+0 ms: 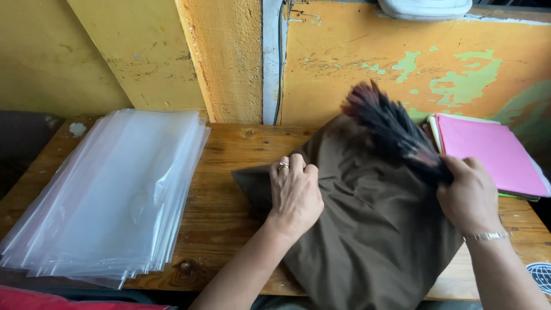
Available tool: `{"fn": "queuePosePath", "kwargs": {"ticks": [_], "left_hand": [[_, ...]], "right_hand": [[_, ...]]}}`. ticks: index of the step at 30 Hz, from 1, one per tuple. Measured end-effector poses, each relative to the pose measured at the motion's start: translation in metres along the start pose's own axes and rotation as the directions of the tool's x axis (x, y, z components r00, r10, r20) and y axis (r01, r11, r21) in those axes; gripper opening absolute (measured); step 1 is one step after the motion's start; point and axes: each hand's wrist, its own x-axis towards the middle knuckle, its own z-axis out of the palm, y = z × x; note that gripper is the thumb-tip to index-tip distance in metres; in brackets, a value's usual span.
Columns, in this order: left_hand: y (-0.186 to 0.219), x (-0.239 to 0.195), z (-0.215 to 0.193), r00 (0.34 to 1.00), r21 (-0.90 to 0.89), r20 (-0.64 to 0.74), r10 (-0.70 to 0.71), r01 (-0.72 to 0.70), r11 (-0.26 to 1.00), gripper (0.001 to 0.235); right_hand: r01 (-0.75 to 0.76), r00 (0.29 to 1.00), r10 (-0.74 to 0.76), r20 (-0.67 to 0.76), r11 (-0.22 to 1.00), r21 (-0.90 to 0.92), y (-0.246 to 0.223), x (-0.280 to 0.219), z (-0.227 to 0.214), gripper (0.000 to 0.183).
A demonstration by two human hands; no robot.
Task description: The person uses a feather duster to clean a brown cushion placed on a wooden table. They hold the cushion with their left hand while brushing the surface with the duster in their right hand, covering the entire area. The person briefly lifts and repositions the cushion to continue cleaning.
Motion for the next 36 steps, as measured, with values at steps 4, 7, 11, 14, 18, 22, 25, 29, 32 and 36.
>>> {"fn": "queuePosePath", "kwargs": {"ticks": [4, 7, 11, 14, 18, 22, 25, 29, 32, 36], "left_hand": [[0.025, -0.007, -0.028, 0.999, -0.082, 0.015, 0.047, -0.046, 0.996, 0.01], [0.031, -0.011, -0.036, 0.969, -0.019, 0.243, 0.052, -0.049, 0.999, 0.018], [0.018, 0.004, -0.042, 0.915, 0.036, 0.396, -0.081, 0.073, 0.997, 0.04], [0.009, 0.014, -0.038, 0.919, 0.019, 0.363, -0.157, 0.162, 0.987, 0.053], [-0.008, 0.009, 0.014, 0.979, 0.069, 0.02, -0.202, 0.2, 0.977, 0.08], [-0.031, -0.018, 0.063, 0.969, 0.223, 0.161, -0.187, 0.149, 0.963, 0.087], [-0.022, -0.013, 0.05, 0.88, 0.18, 0.423, -0.218, 0.154, 0.972, 0.076], [-0.019, -0.01, 0.05, 0.869, 0.241, 0.445, -0.216, 0.116, 0.963, 0.076], [-0.022, -0.014, 0.051, 0.87, 0.234, 0.444, -0.216, 0.12, 0.965, 0.076], [-0.028, -0.012, 0.048, 0.891, 0.252, 0.419, -0.175, 0.071, 0.965, 0.055]], "right_hand": [[0.149, 0.982, -0.143, -0.124, 0.988, 0.042, -0.036, 0.044, 0.009, 0.059], [0.356, 0.916, -0.302, -0.266, 0.916, 0.186, -0.075, 0.05, 0.013, 0.052], [0.183, 0.982, -0.187, 0.003, 0.963, 0.198, -0.129, 0.014, 0.002, 0.053], [0.093, 0.965, -0.151, 0.216, 0.962, 0.257, -0.154, -0.029, -0.002, 0.059], [0.222, 0.857, -0.298, 0.419, 0.949, 0.222, -0.152, -0.077, 0.01, 0.064], [0.223, 0.896, -0.182, 0.404, 0.973, -0.055, -0.083, -0.059, 0.041, 0.072], [-0.076, 0.893, 0.143, 0.427, 0.983, -0.169, -0.036, -0.033, 0.042, 0.069], [-0.335, 0.833, 0.346, 0.432, 0.936, -0.105, -0.011, -0.013, 0.033, 0.058], [-0.338, 0.856, 0.296, 0.425, 0.941, 0.024, -0.002, -0.016, 0.03, 0.046], [-0.401, 0.856, 0.236, 0.46, 0.865, 0.301, -0.017, -0.027, 0.014, 0.045]]}}
